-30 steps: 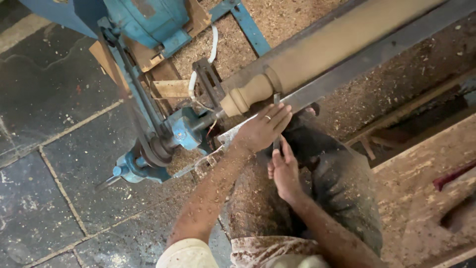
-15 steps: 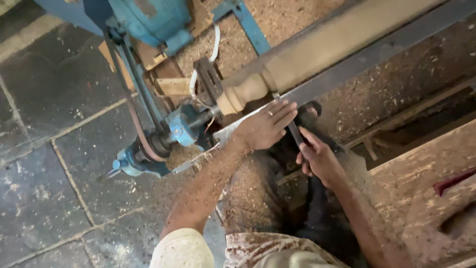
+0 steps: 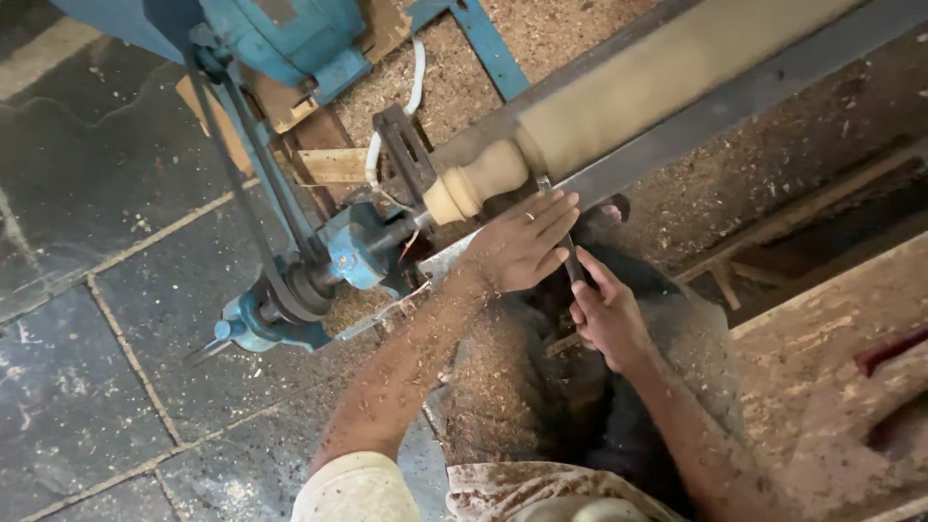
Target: The person uses a chisel to shape a rotating piece of wood on a lathe, creating a decorative turned object. They then use sandpaper to smooth the surface of the wood while it continues to spin.
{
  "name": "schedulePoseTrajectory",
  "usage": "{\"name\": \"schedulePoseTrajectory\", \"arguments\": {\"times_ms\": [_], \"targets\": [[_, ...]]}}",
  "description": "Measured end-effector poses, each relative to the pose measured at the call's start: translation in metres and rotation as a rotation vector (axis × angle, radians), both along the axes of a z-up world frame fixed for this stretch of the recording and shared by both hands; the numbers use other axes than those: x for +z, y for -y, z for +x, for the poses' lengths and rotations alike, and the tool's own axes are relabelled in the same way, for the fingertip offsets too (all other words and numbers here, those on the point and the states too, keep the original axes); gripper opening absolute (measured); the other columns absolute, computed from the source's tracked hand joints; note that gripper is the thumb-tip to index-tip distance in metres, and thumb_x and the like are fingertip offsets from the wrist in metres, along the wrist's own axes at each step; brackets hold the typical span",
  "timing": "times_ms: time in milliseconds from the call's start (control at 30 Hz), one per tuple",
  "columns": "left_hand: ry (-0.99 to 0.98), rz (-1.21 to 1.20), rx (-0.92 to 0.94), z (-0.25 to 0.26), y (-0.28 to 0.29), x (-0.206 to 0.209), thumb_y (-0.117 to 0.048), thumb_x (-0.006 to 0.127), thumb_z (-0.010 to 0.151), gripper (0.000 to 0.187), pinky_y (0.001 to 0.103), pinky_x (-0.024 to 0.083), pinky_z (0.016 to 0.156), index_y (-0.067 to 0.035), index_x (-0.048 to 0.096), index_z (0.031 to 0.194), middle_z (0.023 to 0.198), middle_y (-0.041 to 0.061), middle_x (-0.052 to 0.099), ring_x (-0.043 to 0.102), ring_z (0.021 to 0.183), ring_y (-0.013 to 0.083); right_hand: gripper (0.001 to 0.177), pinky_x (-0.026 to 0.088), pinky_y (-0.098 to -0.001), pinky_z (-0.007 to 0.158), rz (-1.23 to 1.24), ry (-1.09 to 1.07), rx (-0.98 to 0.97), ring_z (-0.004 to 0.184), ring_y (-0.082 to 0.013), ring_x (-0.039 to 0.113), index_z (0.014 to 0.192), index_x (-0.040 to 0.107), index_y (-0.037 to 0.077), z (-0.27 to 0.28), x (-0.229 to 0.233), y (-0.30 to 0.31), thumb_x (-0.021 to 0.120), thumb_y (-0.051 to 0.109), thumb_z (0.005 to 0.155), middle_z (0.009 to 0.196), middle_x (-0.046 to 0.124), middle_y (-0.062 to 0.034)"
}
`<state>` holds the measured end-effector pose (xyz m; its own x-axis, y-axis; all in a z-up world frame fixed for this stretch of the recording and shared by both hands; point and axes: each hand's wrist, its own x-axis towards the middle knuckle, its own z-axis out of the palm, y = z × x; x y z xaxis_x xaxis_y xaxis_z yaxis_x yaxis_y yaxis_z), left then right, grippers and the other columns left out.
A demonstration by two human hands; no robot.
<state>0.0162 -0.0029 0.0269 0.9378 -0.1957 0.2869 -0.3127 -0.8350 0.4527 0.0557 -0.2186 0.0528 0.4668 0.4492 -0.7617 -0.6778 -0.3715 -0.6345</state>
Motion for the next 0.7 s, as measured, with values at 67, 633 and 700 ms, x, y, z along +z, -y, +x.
{"name": "schedulePoseTrajectory", "arguments": {"times_ms": [67,633,700], "targets": [[0.052,-0.042,0.015,0.001,-0.001,-0.002,-0.027,0.060,0.102,0.051,0.047,0.037,0.124,0.006,0.055,0.140,0.153,0.023,0.051,0.048,0.144,0.0382,0.060,0.032,-0.0266,0.038,0.023,-0.015,-0.033,0.043,-0.0086,0.037,0.161,0.036,0.024,-0.005,0.002,-0.005,0.051,0.019,0.102,0.064,0.049,-0.0011],[0.126,-0.212,0.074,-0.002,-0.006,-0.012,-0.028,0.059,0.104,0.044,0.048,0.044,0.119,0.006,0.060,0.133,0.141,0.025,0.060,0.058,0.134,0.0391,0.058,0.030,-0.0269,0.039,-0.030,0.032,-0.045,0.045,-0.0088,0.034,0.159,0.038,0.030,-0.022,0.016,-0.026,0.047,0.016,0.103,0.065,0.048,-0.0013],[0.134,-0.226,0.078,-0.003,-0.006,-0.011,-0.027,0.059,0.103,0.044,0.048,0.044,0.119,0.006,0.060,0.132,0.141,0.026,0.060,0.058,0.134,0.0396,0.058,0.029,-0.0268,0.040,-0.046,0.020,-0.083,0.045,-0.0089,0.034,0.159,0.038,0.030,-0.026,0.016,-0.029,0.047,0.016,0.103,0.066,0.048,-0.0011]]}}
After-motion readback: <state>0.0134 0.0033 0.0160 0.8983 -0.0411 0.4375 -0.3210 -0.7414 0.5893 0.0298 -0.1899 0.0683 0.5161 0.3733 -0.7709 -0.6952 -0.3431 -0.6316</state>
